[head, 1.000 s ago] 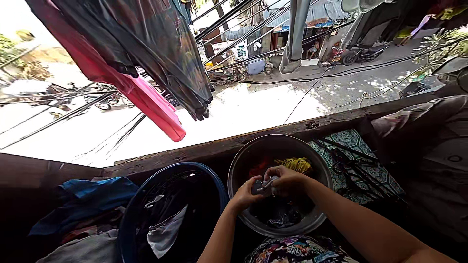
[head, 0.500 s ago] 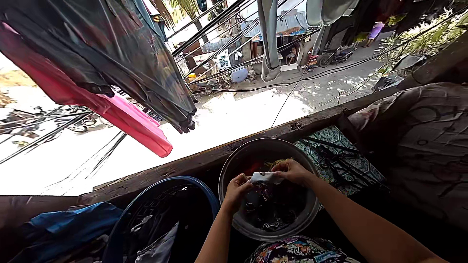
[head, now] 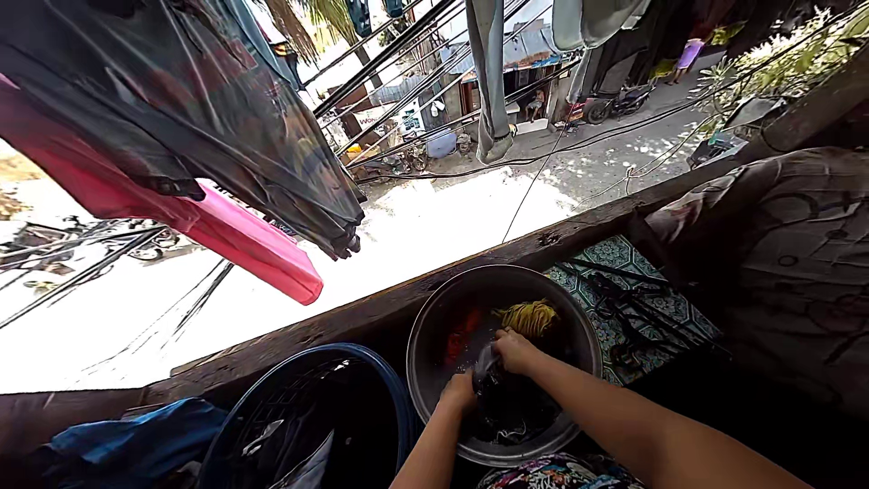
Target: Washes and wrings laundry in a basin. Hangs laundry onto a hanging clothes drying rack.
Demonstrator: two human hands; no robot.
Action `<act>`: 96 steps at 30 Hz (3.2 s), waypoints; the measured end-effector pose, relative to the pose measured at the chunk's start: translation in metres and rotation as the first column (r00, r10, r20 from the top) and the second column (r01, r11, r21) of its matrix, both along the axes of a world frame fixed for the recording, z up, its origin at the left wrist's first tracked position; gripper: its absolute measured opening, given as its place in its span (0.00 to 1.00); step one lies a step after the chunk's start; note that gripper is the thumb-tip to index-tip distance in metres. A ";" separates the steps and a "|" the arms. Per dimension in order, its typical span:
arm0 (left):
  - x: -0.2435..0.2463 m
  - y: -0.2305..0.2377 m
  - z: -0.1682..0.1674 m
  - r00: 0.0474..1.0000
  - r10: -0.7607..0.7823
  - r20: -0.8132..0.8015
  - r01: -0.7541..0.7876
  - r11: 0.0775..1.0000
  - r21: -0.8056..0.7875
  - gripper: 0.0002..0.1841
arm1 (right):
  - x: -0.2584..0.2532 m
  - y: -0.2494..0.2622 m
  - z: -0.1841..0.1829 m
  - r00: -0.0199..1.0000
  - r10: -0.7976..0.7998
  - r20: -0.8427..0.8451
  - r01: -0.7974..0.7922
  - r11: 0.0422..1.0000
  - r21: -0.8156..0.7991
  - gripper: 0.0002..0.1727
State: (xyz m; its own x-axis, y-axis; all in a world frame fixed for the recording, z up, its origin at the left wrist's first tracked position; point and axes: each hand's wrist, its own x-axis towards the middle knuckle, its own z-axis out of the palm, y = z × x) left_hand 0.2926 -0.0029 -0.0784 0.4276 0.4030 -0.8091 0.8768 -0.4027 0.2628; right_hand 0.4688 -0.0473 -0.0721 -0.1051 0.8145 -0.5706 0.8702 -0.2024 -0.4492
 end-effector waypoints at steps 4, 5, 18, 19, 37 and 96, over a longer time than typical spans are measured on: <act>-0.007 0.020 0.012 0.915 0.279 0.292 -0.289 0.957 -0.010 0.17 | 0.011 0.004 0.012 0.986 -0.121 -0.112 0.125 0.992 0.026 0.14; -0.010 0.020 0.017 0.852 0.352 0.387 -0.358 0.932 -0.058 0.16 | 0.017 0.002 0.016 0.959 -0.183 -0.215 0.194 0.980 0.033 0.14; 0.041 -0.019 0.082 0.767 0.030 0.641 -0.163 0.975 0.150 0.22 | 0.013 -0.015 0.049 -0.555 -0.465 -0.690 0.472 0.507 -0.721 0.21; 0.043 -0.024 0.085 0.823 -0.006 0.568 -0.115 0.977 0.177 0.22 | 0.011 -0.017 0.050 -0.540 -0.486 -0.687 0.474 0.500 -0.725 0.15; 0.004 0.008 0.092 0.650 0.271 0.710 -0.309 0.948 -0.079 0.18 | 0.014 -0.023 0.053 0.184 -0.754 -0.630 0.825 0.467 -0.318 0.21; 0.218 0.107 0.341 0.139 -0.199 0.970 -0.594 0.767 0.243 0.16 | 0.205 0.058 0.364 0.759 -0.040 -0.650 0.589 0.467 0.659 0.08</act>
State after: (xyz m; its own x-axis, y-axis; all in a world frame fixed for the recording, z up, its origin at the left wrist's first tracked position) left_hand 0.5105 0.1043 0.2628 0.4613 0.7175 0.5219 0.1530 -0.6438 0.7498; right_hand 0.6740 0.0110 0.2920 0.2419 0.8888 0.3893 0.4165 0.2673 -0.8690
